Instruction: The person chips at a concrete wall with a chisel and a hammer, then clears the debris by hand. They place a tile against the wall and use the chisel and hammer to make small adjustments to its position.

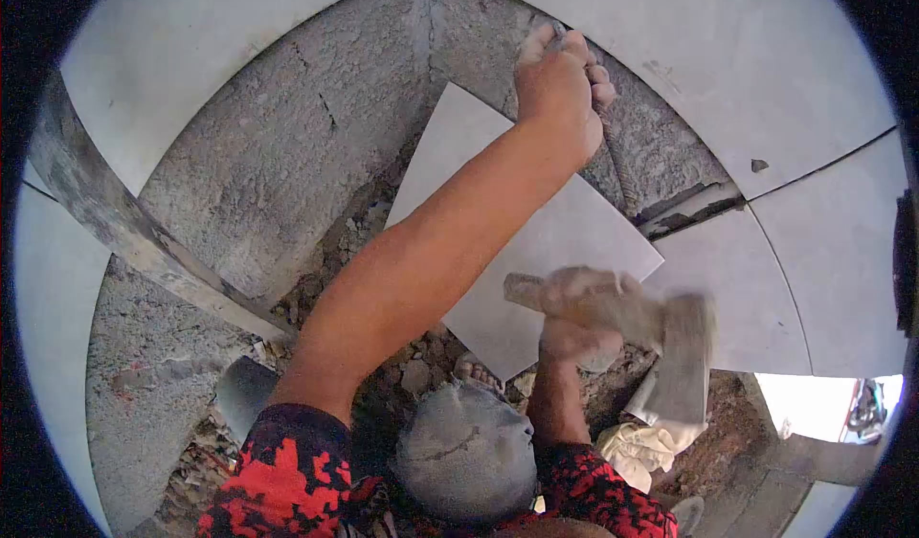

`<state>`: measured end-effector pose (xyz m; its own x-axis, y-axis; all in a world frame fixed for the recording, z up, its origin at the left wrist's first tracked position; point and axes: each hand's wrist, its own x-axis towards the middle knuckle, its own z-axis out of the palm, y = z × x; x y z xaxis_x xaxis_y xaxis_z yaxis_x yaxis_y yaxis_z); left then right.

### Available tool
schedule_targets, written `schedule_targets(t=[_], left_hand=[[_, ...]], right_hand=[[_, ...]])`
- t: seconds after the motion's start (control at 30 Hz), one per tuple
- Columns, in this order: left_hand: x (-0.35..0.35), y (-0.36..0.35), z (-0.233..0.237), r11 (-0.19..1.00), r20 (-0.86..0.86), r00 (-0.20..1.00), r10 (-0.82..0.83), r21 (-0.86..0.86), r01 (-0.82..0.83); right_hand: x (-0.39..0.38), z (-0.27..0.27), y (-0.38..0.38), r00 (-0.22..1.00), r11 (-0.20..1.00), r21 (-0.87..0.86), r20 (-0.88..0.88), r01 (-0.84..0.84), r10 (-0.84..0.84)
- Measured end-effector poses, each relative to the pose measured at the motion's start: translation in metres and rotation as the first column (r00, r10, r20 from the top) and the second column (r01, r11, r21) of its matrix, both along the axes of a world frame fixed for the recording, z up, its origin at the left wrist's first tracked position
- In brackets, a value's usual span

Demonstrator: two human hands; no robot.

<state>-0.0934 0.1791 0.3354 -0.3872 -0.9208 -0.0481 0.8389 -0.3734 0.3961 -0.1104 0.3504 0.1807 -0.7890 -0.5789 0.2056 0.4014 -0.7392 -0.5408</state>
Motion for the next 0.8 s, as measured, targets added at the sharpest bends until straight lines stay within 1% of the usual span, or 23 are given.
schedule_targets(t=[0.03, 0.07, 0.1, 0.13, 0.17, 0.2, 0.23, 0.27, 0.3, 0.33, 0.37, 0.4, 0.43, 0.5, 0.53, 0.57, 0.6, 0.63, 0.67, 0.7, 0.73, 0.77, 0.8], left_hand=[[0.0, 0.001, 0.001, 1.0, 0.0, 1.0, -0.001, 0.0, 0.001], [0.0, 0.004, 0.002, 0.999, 0.02, 0.999, 0.04, 0.014, -0.04], [-0.001, 0.006, 0.003, 0.997, 0.038, 0.996, 0.079, 0.024, -0.08], [-0.001, 0.006, 0.005, 0.997, 0.035, 0.996, 0.077, 0.02, -0.078], [-0.002, 0.003, 0.008, 0.998, -0.013, 0.998, 0.067, 0.021, -0.067], [-0.001, 0.003, 0.006, 0.998, -0.054, 0.997, 0.055, 0.041, -0.053], [-0.002, 0.004, 0.003, 0.997, -0.052, 0.997, 0.056, 0.051, -0.053], [-0.004, 0.0, 0.002, 0.999, -0.045, 0.998, 0.04, 0.023, -0.039], [-0.005, -0.002, 0.002, 1.0, -0.035, 0.999, 0.025, -0.004, -0.025], [-0.007, -0.003, 0.003, 1.0, -0.035, 0.999, 0.026, -0.005, -0.026], [-0.008, -0.002, 0.005, 0.998, -0.041, 0.998, 0.054, 0.029, -0.052], [-0.009, -0.001, 0.006, 0.995, -0.045, 0.996, 0.079, 0.063, -0.076], [-0.009, -0.001, 0.006, 0.996, -0.044, 0.996, 0.076, 0.059, -0.073], [-0.008, 0.0, 0.007, 0.995, -0.041, 0.996, 0.078, 0.062, -0.075], [-0.007, 0.002, 0.006, 0.995, -0.039, 0.996, 0.078, 0.071, -0.075], [-0.008, 0.0, 0.006, 0.996, -0.051, 0.996, 0.078, 0.056, -0.075], [-0.008, 0.0, 0.007, 0.996, -0.062, 0.995, 0.08, 0.045, -0.077], [-0.008, -0.001, 0.007, 0.996, -0.064, 0.994, 0.086, 0.043, -0.083], [-0.008, -0.002, 0.007, 0.996, -0.057, 0.995, 0.083, 0.033, -0.081], [-0.01, -0.002, 0.006, 0.997, -0.046, 0.996, 0.075, 0.022, -0.074], [-0.012, -0.004, 0.005, 0.997, -0.044, 0.996, 0.073, 0.015, -0.073], [-0.011, -0.004, 0.009, 0.996, -0.033, 0.995, 0.091, 0.01, -0.091], [-0.01, 0.001, 0.007, 0.994, -0.015, 0.994, 0.104, 0.026, -0.103]], right_hand=[[-0.003, -0.008, -0.002, 0.878, 0.995, 0.094, 0.476, 0.013, -0.056], [-0.003, -0.001, -0.002, 0.878, 0.995, 0.098, 0.475, 0.017, -0.062], [-0.002, 0.009, -0.001, 0.969, 0.87, 0.469, -0.243, 0.152, -0.038], [-0.001, 0.015, -0.004, 0.578, 0.655, 0.583, -0.773, 0.481, 0.264], [0.0, 0.015, -0.007, 0.574, 0.664, 0.572, -0.778, 0.481, 0.255], [0.003, 0.014, 0.0, 0.774, 0.931, 0.334, -0.624, 0.145, 0.104], [0.006, 0.013, 0.006, 0.925, 0.991, -0.073, -0.371, -0.114, 0.079], [0.013, 0.025, -0.002, 0.911, 0.977, -0.212, -0.405, -0.019, -0.07], [0.013, 0.02, -0.01, 0.911, 0.977, -0.212, -0.406, -0.021, -0.068], [0.011, 0.009, -0.019, 0.873, 0.972, 0.138, -0.478, 0.188, -0.101], [0.012, 0.011, -0.026, 0.827, 0.803, 0.446, -0.553, 0.396, -0.1], [0.007, 0.017, -0.025, 0.872, 0.957, 0.29, -0.471, 0.012, 0.132], [0.008, 0.023, -0.019, 0.873, 0.958, 0.286, -0.471, 0.014, 0.127], [0.011, 0.027, -0.008, 0.921, 0.979, 0.199, -0.372, -0.04, 0.113], [0.012, 0.024, -0.008, 0.922, 0.977, 0.208, -0.369, -0.04, 0.116], [0.014, 0.021, -0.015, 0.941, 0.999, -0.039, -0.34, -0.012, -0.002], [0.016, 0.02, -0.021, 0.954, 0.96, -0.279, -0.28, 0.025, -0.106], [0.016, 0.021, -0.025, 0.954, 0.96, -0.28, -0.282, 0.018, -0.1], [0.017, 0.025, -0.028, 0.955, 0.997, 0.08, -0.296, 0.009, 0.015], [0.018, 0.026, -0.029, 0.956, 0.903, 0.429, -0.266, 0.003, 0.123], [0.009, 0.021, -0.019, 0.925, 0.902, 0.432, -0.341, -0.005, 0.168], [0.01, 0.02, -0.021, 0.925, 0.905, 0.425, -0.34, -0.01, 0.17], [0.013, 0.017, -0.016, 0.963, 0.983, 0.167, -0.242, -0.075, 0.115]])
